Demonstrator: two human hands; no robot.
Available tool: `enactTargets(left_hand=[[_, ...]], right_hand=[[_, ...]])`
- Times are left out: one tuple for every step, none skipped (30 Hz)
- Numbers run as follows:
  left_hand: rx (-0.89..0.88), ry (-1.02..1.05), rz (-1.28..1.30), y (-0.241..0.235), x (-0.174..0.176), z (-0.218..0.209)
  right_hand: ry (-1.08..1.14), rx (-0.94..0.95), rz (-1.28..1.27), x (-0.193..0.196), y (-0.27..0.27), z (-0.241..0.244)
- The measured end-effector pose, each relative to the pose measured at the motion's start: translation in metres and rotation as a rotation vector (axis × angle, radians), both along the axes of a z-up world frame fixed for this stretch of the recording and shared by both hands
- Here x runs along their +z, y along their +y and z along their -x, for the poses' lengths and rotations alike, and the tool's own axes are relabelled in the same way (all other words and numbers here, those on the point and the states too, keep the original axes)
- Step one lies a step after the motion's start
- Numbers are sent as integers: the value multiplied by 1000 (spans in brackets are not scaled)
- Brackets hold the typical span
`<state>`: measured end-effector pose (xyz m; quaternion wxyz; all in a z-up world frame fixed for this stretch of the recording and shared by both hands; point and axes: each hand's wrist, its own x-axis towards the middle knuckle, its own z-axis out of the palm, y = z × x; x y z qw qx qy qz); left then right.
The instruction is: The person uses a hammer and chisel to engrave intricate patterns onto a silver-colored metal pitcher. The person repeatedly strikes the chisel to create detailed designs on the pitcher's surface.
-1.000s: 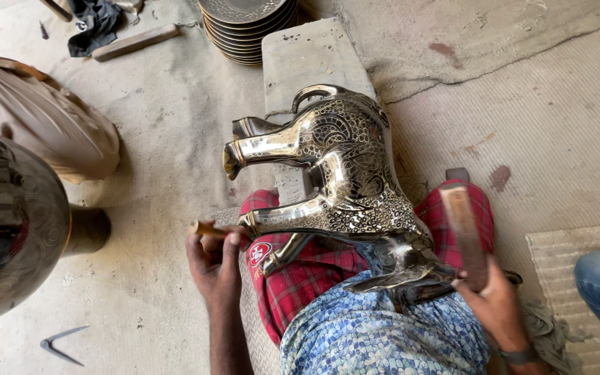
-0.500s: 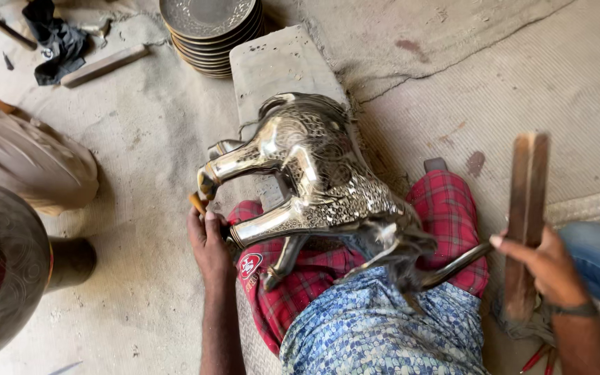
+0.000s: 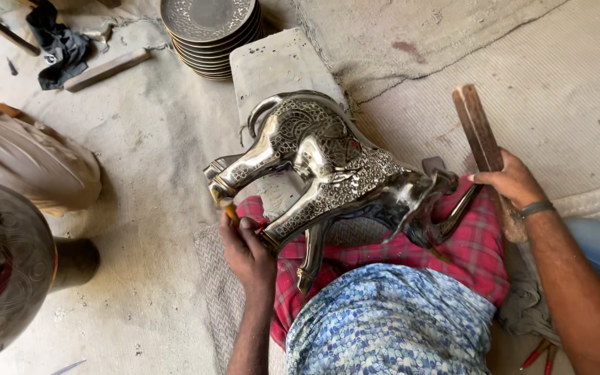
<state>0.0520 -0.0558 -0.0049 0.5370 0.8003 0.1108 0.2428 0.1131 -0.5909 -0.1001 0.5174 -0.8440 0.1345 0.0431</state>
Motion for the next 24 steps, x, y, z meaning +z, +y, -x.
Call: enactTargets(left_hand=[[5, 52, -58, -2, 2, 1], [0, 50, -51, -4, 2, 3], [-12, 51, -44, -6, 2, 8], [-23, 52, -37, -8, 1, 14], [-37, 41, -57, -10, -1, 20], [-50, 29, -76, -13, -4, 28], [-58, 16, -96, -15, -6, 31], [-62, 9, -92, -16, -8, 30], [-68, 7, -89, -15, -10, 32], [-75, 6, -87, -13, -11, 33], [-95, 8, -168, -11, -10, 32], [-114, 9, -249, -8, -7, 30], [-132, 9, -331, -5, -2, 25], [-157, -45, -383, -4, 4, 23], [-182, -96, -436, 0, 11, 24], [-207, -147, -490, 3, 19, 25], [-252, -120, -493, 6, 26, 25], [-296, -92, -497, 9, 34, 24], [-331, -63, -502, 12, 40, 25], [-386, -100, -466, 15, 44, 23], [-442, -130, -430, 17, 47, 21], [-496, -160, -392, 18, 50, 19], [-533, -47, -228, 17, 51, 13], [-566, 66, -63, 16, 52, 8]], right_hand=[[73, -10, 41, -1, 1, 0], [145, -20, 82, -3, 3, 1], [221, -36, 124, -4, 4, 3], [199, -21, 76, -6, 7, 6], [177, -4, 30, -8, 12, 10], [155, 12, -16, -9, 15, 11], [165, 36, 86, -9, 17, 9], [175, 61, 188, -8, 17, 7], [190, 85, 288, -10, 19, 10], [205, 67, 243, -12, 23, 15], [212, 48, 205, -10, 23, 15], [219, 30, 168, -8, 25, 17], [154, 52, 223, -5, 26, 18], [89, 74, 278, -2, 28, 21], [26, 97, 330, 0, 32, 25], [-43, 93, 411, 4, 35, 30], [-108, 86, 491, 9, 38, 39], [-173, 81, 572, 15, 42, 48], [-171, 10, 444, 22, 48, 55], [-166, -59, 316, 29, 53, 66], [-152, -127, 187, 37, 58, 80], [-146, -177, 145, 45, 63, 94], [-146, -233, 104, 53, 69, 109], [-146, -289, 63, 57, 77, 123]])
